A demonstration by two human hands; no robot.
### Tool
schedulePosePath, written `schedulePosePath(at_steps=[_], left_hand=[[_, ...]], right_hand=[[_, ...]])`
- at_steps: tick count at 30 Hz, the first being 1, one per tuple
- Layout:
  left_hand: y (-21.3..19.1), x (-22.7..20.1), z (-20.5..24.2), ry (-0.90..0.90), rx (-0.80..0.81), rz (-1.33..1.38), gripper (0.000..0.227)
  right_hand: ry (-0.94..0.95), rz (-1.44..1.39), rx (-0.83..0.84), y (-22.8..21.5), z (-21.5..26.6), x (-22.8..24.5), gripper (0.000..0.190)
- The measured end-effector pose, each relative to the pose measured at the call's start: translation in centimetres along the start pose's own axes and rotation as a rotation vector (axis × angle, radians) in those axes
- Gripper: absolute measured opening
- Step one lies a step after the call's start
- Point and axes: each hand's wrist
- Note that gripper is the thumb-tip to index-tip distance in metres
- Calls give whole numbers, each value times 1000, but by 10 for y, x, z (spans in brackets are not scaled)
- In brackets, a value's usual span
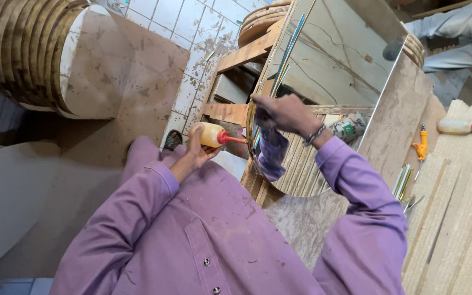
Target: The person applies glue from a squeeze bottle along the edges of a large circular mirror frame. They repeatedly reposition the mirror and continue applying glue to different sections of the frame.
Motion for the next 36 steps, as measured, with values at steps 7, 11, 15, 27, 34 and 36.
schedulePosePath(at_steps=[7, 11, 15, 27, 34, 36], left_hand=[[14, -60, -15, -4, -49, -21, 79], [47, -97, -18, -38, -2, -31, 72], [101, -130, -28, -137, 105, -141, 70], [193, -220, -12, -430, 300, -93, 66], [179, -213, -1, -846, 470, -9, 84], [186, -207, 12, -654, 522, -256, 75]], right_hand=[[-354, 19, -257, 30, 33, 17, 72], [-227, -90, 147, 10, 54, 24, 70], [108, -470, 232, -29, 27, 2, 73], [557, 16, 95, -40, -8, 20, 81], [861, -797, -705, -64, -57, 167, 70], [869, -629, -999, -55, -88, 184, 82]])
Point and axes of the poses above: each hand's wrist, its own z-axis away from the middle knuckle, its own y-axis out of the palm, x = y × z, and after that the axes turned 11 degrees about y, right-handed
